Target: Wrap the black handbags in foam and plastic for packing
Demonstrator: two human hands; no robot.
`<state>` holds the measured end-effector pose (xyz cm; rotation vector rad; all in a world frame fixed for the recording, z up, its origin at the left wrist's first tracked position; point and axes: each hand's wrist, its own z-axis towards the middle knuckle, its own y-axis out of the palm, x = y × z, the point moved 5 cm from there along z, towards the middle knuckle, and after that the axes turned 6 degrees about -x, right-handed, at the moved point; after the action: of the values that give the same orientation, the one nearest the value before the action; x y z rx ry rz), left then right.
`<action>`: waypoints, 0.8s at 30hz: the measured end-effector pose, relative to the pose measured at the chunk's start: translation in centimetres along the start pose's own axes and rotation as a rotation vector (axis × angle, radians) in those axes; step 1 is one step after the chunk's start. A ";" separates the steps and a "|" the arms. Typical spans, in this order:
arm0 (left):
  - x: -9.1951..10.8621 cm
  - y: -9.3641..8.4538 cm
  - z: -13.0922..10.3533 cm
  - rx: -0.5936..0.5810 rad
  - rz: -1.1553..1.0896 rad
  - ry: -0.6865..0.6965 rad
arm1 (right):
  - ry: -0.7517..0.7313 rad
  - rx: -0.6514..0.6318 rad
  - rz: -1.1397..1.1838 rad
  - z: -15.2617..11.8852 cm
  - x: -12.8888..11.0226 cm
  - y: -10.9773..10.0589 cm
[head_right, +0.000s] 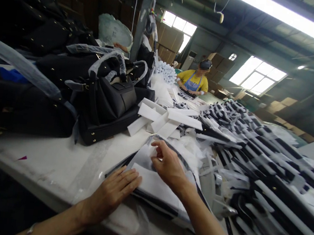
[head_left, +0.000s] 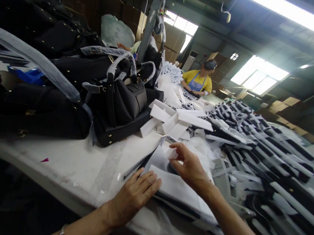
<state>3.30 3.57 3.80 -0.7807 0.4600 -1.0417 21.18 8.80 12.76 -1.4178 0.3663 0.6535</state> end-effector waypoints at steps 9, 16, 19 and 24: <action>-0.2 0.1 0.1 -0.033 -0.034 -0.002 | 0.136 0.541 0.328 -1.6 2.4 -3.4; -0.4 0.4 -0.4 -0.017 -0.060 -0.007 | -0.122 0.660 0.096 -1.8 -1.9 -3.4; -0.5 0.7 -0.7 0.017 -0.092 -0.041 | -0.375 0.485 -0.115 -5.0 -4.5 -1.4; -0.7 0.5 -0.3 0.062 -0.133 -0.080 | -0.657 0.013 -0.202 -9.1 -5.9 3.4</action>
<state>3.08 4.21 3.22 -0.8024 0.3092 -1.1382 15.76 -1.28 12.34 -1.1313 -0.2865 0.8999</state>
